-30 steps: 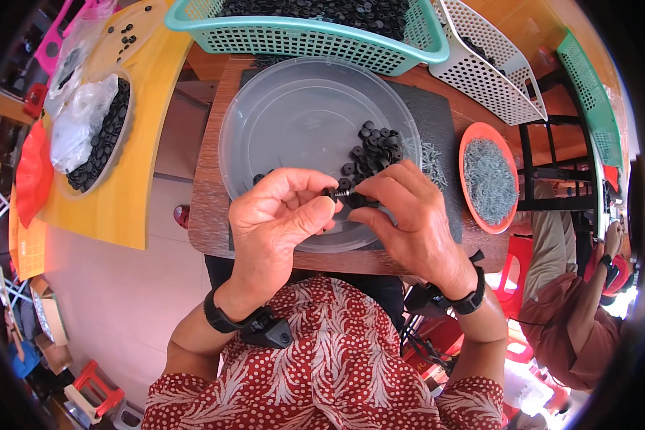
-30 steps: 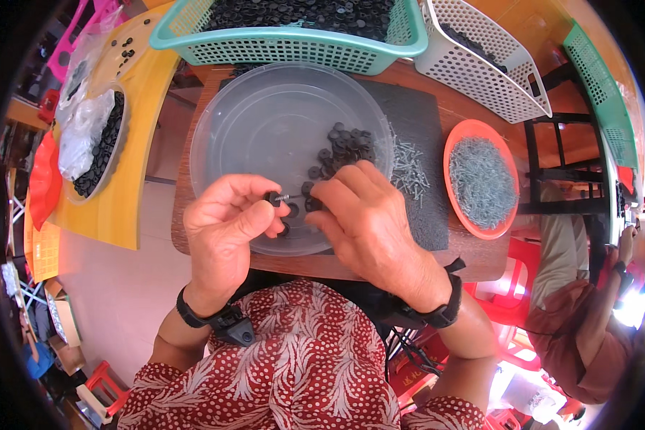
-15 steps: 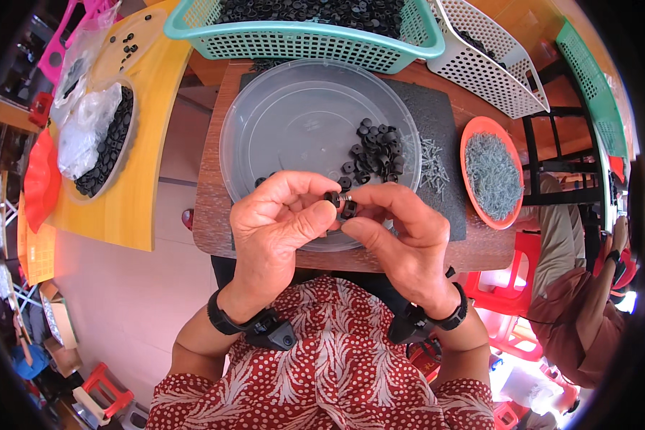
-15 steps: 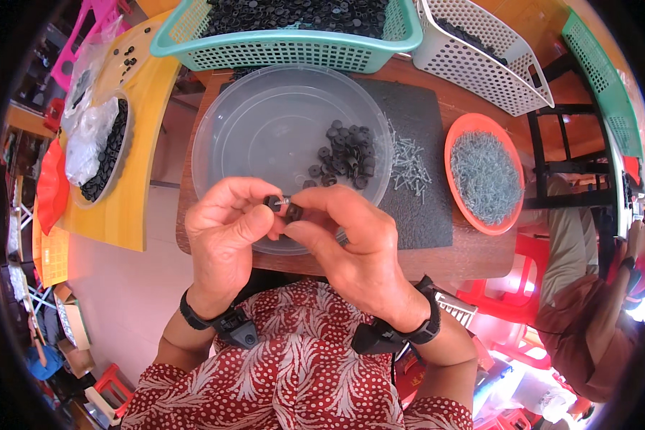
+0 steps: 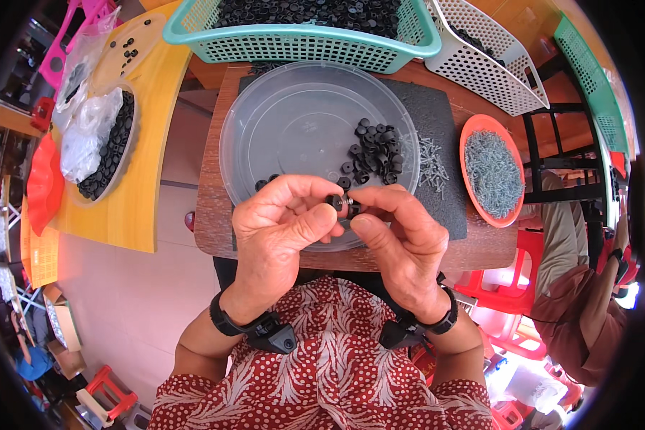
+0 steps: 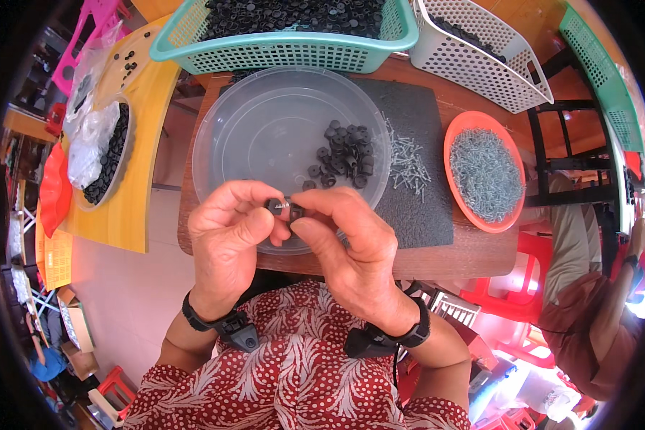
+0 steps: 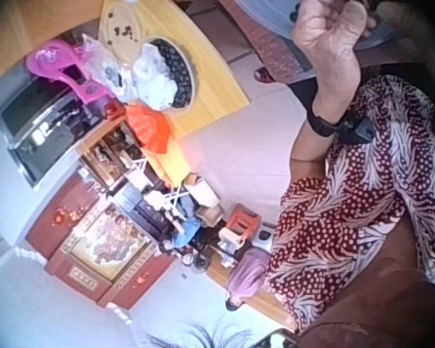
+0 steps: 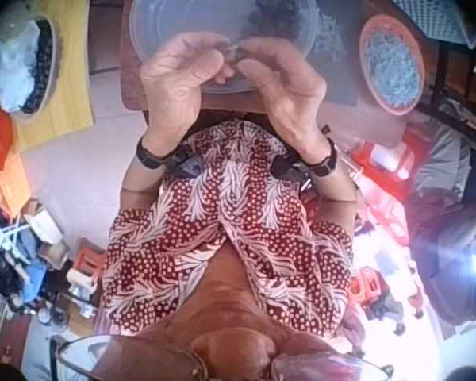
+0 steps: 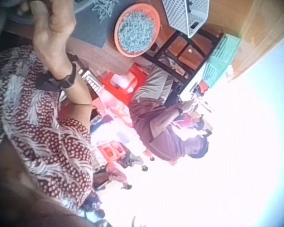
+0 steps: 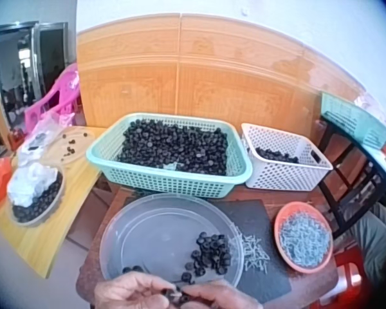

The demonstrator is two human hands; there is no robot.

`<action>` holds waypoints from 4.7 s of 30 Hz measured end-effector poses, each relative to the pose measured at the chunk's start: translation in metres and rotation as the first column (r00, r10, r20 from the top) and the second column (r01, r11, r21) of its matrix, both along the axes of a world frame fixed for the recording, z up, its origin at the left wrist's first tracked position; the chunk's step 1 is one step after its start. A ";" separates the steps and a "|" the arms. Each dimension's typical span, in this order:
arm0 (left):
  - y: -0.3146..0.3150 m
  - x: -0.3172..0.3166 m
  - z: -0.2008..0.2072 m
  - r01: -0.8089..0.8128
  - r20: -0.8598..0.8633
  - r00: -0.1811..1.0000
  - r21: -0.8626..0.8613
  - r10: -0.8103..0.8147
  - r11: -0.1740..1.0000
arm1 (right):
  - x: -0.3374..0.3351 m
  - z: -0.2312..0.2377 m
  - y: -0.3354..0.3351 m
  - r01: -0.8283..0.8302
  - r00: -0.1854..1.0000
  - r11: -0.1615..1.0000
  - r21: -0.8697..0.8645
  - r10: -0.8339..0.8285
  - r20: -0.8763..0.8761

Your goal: Manually assembling small black plastic fasteners by inserting metal pins into them.

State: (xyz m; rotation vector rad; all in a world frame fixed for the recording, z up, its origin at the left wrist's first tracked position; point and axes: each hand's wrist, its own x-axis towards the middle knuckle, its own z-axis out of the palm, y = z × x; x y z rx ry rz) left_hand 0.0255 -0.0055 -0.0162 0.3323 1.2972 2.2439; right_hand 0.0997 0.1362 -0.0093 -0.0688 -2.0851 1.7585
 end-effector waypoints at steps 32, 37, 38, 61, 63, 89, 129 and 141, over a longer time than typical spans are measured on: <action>0.009 0.009 0.012 -0.285 -0.600 0.795 -0.239 0.089 0.928 | 0.003 -0.001 0.009 0.035 0.972 0.738 -0.674 0.133 0.196; 0.007 0.008 0.011 -0.317 -0.635 0.770 -0.292 0.065 0.902 | 0.003 -0.001 0.008 0.053 0.971 0.742 -0.668 0.116 0.207; 0.007 0.008 0.010 -0.320 -0.643 0.764 -0.296 0.061 0.900 | 0.003 -0.001 0.008 0.053 0.971 0.743 -0.668 0.117 0.207; 0.005 0.006 0.011 -0.074 -0.423 0.903 -0.335 -0.079 0.939 | 0.011 -0.002 0.000 0.082 0.986 0.813 -0.577 0.019 0.167; 0.004 0.006 0.011 -0.067 -0.420 0.903 -0.351 -0.093 0.934 | 0.011 -0.002 -0.001 0.082 0.987 0.810 -0.581 0.016 0.162; 0.006 -0.004 0.010 0.123 -0.229 0.950 -0.349 -0.212 0.929 | 0.011 -0.002 0.001 0.070 0.993 0.921 -0.384 -0.026 0.118; 0.002 -0.021 0.008 -0.142 -0.604 0.740 -0.572 -0.297 0.808 | -0.006 0.025 0.090 0.299 0.934 0.953 0.037 -0.301 0.195; 0.027 -0.032 0.001 -0.315 -0.802 0.364 -0.585 -0.474 0.748 | -0.112 0.064 0.242 0.532 0.773 0.385 0.755 -0.584 -0.247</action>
